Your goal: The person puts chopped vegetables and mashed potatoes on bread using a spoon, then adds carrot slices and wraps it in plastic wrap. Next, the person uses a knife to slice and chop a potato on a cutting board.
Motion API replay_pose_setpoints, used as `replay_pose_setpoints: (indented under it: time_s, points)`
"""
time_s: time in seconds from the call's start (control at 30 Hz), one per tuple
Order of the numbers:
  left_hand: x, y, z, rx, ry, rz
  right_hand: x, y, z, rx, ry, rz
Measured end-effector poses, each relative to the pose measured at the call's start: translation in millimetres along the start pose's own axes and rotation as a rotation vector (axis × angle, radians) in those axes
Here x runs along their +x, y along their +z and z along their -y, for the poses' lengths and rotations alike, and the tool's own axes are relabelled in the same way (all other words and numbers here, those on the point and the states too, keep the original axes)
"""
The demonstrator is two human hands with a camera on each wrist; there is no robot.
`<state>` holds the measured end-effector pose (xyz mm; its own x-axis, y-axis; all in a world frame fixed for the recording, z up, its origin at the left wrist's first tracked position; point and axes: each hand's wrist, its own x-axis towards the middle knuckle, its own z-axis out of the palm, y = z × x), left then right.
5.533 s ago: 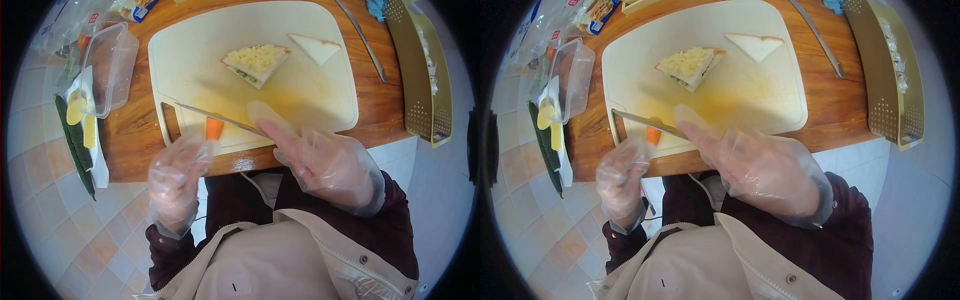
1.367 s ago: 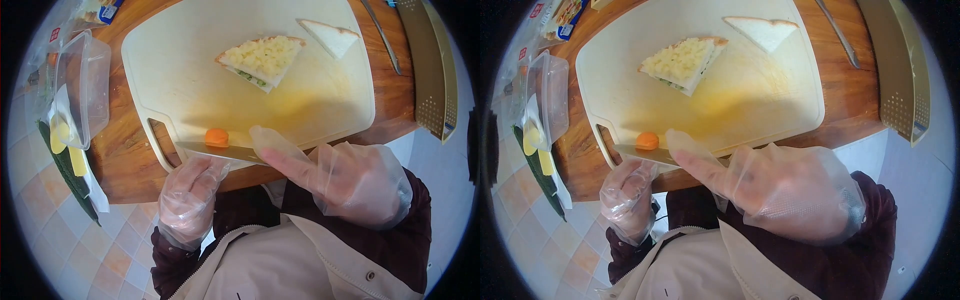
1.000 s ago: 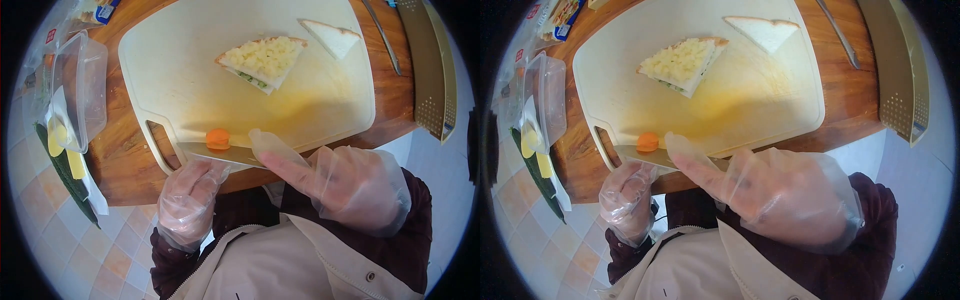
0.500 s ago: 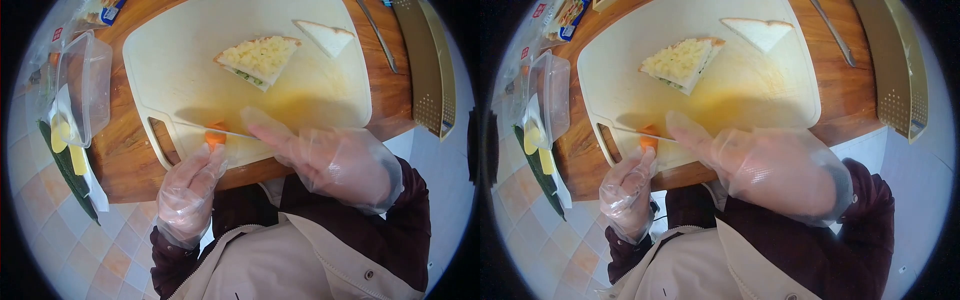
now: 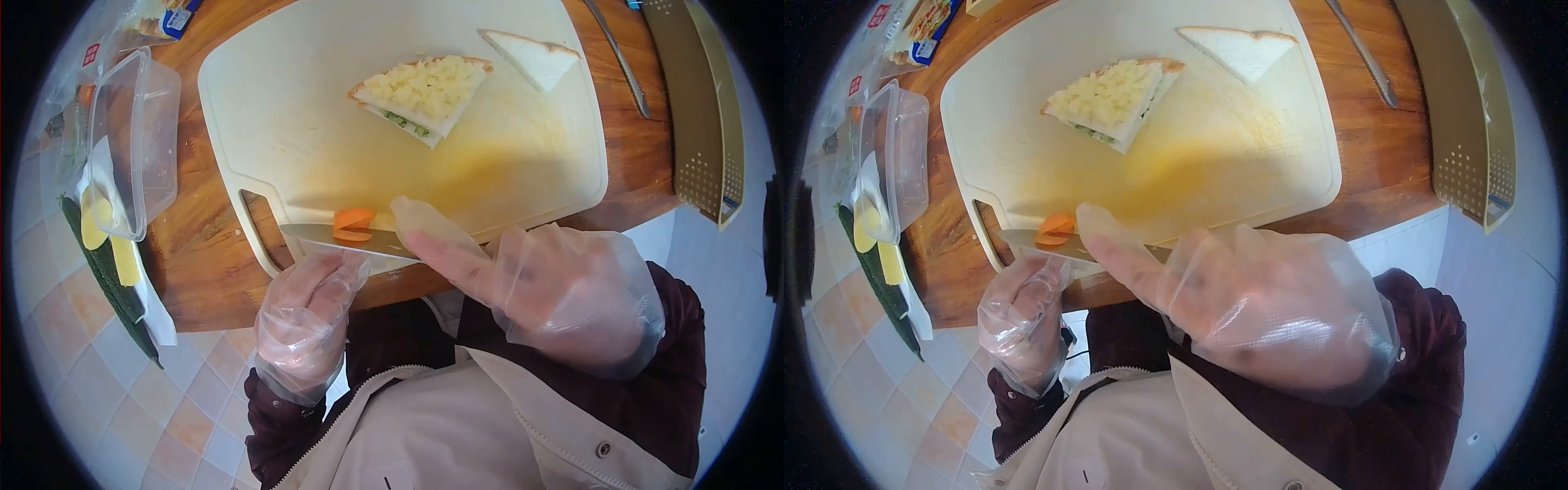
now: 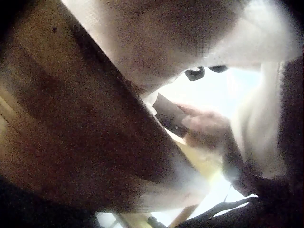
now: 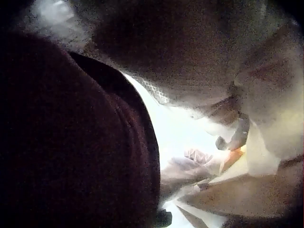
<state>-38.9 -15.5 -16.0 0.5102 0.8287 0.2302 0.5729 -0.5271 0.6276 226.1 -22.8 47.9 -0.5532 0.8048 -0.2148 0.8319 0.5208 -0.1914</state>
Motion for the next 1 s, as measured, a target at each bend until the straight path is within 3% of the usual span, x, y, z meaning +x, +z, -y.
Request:
replay_pose_setpoints:
  time_s: [0.2,0.23,0.3,0.57,1.0]
  points:
    - [-7.6,4.2,4.4,-0.003,-0.015,-0.029,13.7,17.1,-6.0,-0.012,-0.006,0.012]
    - [-8.5,5.0,4.2,-0.001,-0.016,-0.029,14.7,25.3,-13.9,0.304,0.038,0.026]
    - [-8.2,7.8,3.2,-0.028,-0.038,-0.064,13.0,29.5,-19.9,0.616,0.08,0.038]
    - [-8.9,3.3,1.9,0.034,-0.018,-0.058,4.1,-0.1,-15.5,0.151,-0.057,0.097]
    - [-5.2,-3.1,0.4,0.038,-0.041,0.02,3.6,-5.2,-13.2,0.141,-0.027,0.136]
